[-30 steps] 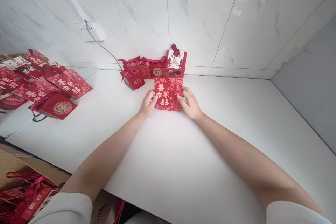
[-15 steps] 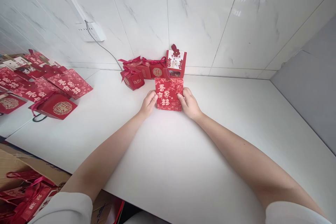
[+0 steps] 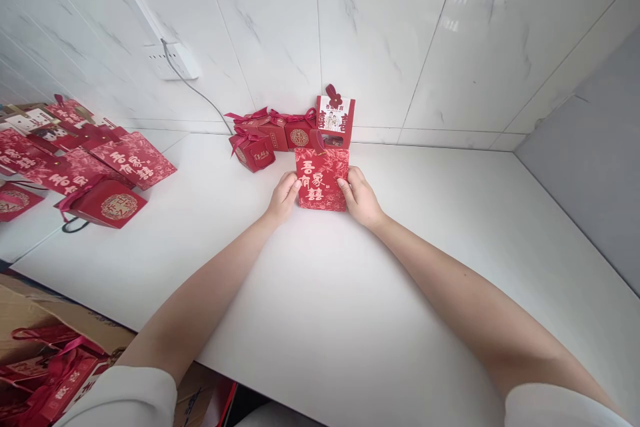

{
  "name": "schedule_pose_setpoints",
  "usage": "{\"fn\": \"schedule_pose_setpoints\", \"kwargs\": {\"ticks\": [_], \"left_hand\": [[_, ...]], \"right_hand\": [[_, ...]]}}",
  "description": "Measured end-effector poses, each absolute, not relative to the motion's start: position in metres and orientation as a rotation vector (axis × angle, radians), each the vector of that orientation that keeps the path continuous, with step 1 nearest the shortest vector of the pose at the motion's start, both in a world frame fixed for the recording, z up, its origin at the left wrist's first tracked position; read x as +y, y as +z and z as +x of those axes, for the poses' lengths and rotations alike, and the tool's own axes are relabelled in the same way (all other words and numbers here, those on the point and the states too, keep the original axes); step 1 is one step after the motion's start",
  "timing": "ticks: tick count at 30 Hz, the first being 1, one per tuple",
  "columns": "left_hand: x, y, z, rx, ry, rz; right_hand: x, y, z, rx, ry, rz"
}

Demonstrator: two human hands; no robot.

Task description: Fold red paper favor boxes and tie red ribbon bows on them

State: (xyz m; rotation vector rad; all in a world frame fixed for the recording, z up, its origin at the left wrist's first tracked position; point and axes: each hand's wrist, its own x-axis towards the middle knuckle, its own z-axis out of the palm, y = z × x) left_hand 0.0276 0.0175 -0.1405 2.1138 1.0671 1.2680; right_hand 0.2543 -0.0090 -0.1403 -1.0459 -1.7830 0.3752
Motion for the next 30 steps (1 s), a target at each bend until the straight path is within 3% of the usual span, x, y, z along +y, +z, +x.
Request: {"fn": "schedule_pose_setpoints", "kwargs": {"ticks": [4, 11, 26, 30], "left_hand": [[0.012, -0.137, 0.028, 1.07, 1.243, 2.185], [0.006, -0.132, 0.029, 1.055, 1.229, 2.227], [0.013, -0.138, 0.03, 1.071, 1.282, 2.203], [0.014, -0.141, 0.031, 1.101, 1.307, 2.005]], "right_hand": [[-0.009, -0.142, 0.255, -1.771, 0.407, -1.005], [-0.006, -0.144, 0.252, -1.467, 0.825, -0.919], [-0.003, -0.142, 0.255, -1.475, 0.808, -0.908], [-0.009, -0.141, 0.254, -1.585, 0.674, -0.911]]}}
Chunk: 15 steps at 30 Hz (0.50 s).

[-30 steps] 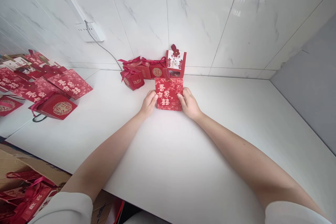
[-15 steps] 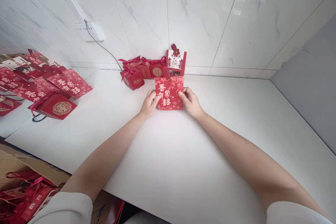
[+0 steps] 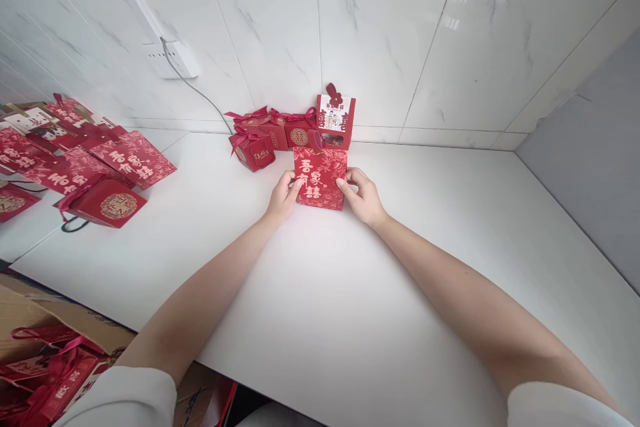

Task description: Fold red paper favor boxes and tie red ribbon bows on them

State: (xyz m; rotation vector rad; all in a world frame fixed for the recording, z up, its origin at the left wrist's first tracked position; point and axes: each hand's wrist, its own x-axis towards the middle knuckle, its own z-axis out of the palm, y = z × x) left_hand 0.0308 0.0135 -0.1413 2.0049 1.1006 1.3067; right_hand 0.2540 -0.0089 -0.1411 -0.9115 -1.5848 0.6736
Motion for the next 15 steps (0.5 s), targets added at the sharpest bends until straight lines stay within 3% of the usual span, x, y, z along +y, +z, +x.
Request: {"fn": "schedule_pose_setpoints", "kwargs": {"ticks": [4, 11, 15], "left_hand": [[0.017, -0.146, 0.029, 1.239, 1.301, 1.872], [0.013, -0.136, 0.03, 1.321, 0.731, 2.114], [0.01, -0.136, 0.03, 1.267, 0.643, 2.253]], "right_hand": [[-0.015, -0.14, 0.253, -1.717, 0.523, -0.914], [-0.017, -0.141, 0.253, -1.992, 0.439, -1.124], [-0.017, -0.141, 0.254, -2.049, 0.469, -1.122]]}}
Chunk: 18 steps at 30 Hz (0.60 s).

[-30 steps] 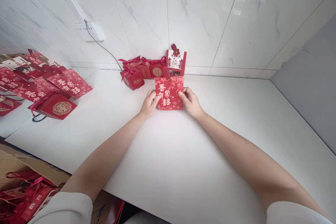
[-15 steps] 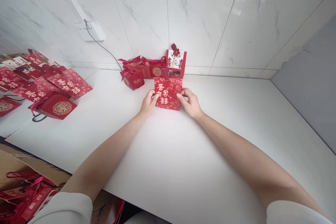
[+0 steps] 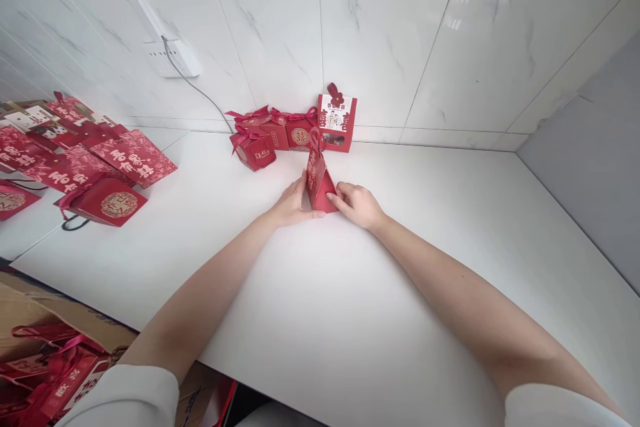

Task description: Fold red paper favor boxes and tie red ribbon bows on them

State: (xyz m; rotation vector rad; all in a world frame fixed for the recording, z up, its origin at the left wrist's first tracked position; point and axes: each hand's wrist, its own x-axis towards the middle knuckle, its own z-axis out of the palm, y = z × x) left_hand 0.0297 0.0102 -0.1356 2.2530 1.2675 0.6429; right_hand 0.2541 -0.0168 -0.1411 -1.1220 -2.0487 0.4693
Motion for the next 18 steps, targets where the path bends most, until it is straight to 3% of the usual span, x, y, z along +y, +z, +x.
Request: {"fn": "schedule_pose_setpoints", "kwargs": {"ticks": [7, 12, 18], "left_hand": [[0.015, -0.138, 0.027, 1.003, 0.996, 1.895], [0.015, -0.132, 0.024, 0.816, 1.025, 1.445], [0.026, -0.141, 0.017, 1.106, 1.295, 1.467]], "right_hand": [[-0.015, -0.139, 0.256, -2.076, 0.444, -1.074], [-0.013, -0.143, 0.255, -1.988, 0.448, -1.119], [-0.012, -0.147, 0.253, -1.806, 0.724, -1.112]]}}
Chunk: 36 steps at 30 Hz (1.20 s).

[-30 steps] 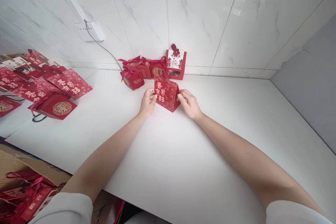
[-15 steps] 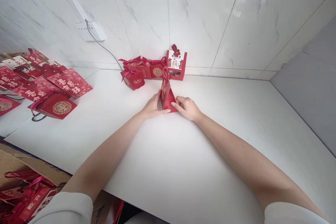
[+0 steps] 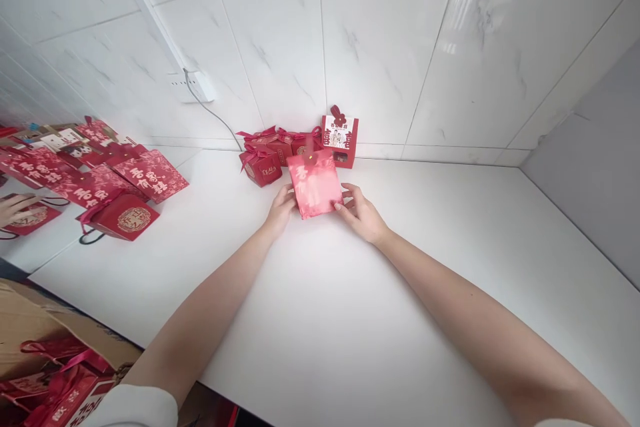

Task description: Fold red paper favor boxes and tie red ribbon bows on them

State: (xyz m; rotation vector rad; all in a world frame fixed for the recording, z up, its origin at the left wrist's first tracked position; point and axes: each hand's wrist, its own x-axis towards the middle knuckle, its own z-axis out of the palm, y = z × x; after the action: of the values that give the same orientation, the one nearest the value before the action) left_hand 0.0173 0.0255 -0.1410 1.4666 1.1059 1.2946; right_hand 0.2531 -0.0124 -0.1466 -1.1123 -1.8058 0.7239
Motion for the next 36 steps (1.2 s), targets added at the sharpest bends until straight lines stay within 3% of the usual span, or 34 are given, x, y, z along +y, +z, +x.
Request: {"fn": "schedule_pose_setpoints", "kwargs": {"ticks": [9, 15, 20, 23, 27, 32, 36], "left_hand": [[0.018, -0.139, 0.014, 1.298, 1.756, 1.496], [0.012, -0.14, 0.02, 1.345, 1.568, 2.02], [-0.006, -0.133, 0.022, 1.461, 1.499, 2.107], [-0.024, -0.11, 0.032, 1.357, 1.523, 2.311], [-0.022, -0.066, 0.051, 1.581, 1.538, 2.116], [0.008, -0.017, 0.053, 1.75, 1.048, 2.241], [0.001, 0.03, 0.018, 1.733, 0.961, 2.321]], "right_hand": [[-0.015, -0.143, 0.253, -1.648, 0.64, -1.07], [-0.015, -0.148, 0.252, -1.775, 0.911, -0.904], [-0.028, -0.145, 0.245, -2.199, 0.693, -0.795], [-0.036, -0.144, 0.239, -2.383, 0.468, -0.742], [-0.041, -0.143, 0.235, -2.479, 0.412, -0.732], [-0.039, -0.143, 0.24, -2.441, 0.424, -0.71], [-0.035, -0.148, 0.247, -2.457, 0.387, -0.766]]}}
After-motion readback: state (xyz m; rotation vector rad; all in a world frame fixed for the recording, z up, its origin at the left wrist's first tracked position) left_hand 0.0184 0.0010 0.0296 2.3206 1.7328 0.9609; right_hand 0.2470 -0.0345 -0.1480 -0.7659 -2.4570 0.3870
